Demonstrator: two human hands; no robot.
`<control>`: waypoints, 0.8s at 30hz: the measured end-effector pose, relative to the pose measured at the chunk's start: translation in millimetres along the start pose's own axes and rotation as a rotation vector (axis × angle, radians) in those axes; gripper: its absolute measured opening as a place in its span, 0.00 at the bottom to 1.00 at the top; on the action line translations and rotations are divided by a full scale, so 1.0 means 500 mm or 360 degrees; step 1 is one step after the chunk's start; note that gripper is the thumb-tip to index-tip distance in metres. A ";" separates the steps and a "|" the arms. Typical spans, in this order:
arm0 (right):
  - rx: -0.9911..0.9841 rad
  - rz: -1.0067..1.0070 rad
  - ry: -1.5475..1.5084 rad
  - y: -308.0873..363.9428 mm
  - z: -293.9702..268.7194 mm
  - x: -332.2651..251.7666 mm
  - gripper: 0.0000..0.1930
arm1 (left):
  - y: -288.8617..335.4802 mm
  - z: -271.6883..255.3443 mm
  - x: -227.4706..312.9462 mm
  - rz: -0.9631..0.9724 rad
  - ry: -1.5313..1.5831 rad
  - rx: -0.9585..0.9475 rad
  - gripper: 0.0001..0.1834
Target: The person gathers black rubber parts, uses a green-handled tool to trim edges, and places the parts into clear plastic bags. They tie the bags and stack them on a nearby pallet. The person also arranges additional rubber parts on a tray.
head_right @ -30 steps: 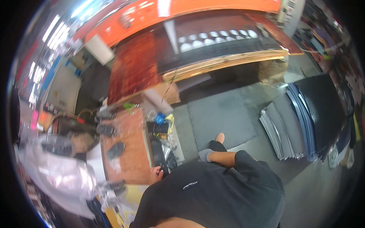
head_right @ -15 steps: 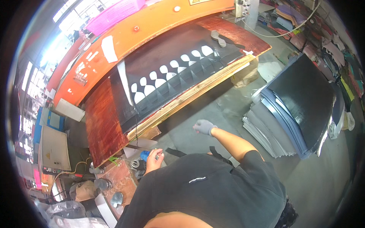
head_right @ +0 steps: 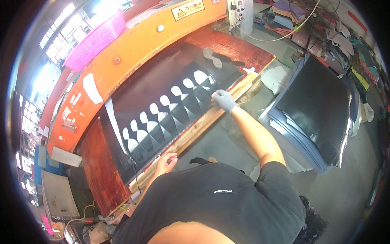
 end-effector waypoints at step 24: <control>-0.0547 0.0121 0.1840 -0.579 -0.257 0.069 0.28 | -0.305 0.086 0.032 -0.0535 0.0035 -0.0033 0.13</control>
Point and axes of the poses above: each hand's wrist, its own y-axis away from the middle knuckle, its own z-axis out of the palm, x = y × z, the point moved 3 cm from there along -y, towards the middle knuckle, and after that the axes turned 12 degrees about -z, right-handed, at the moved point
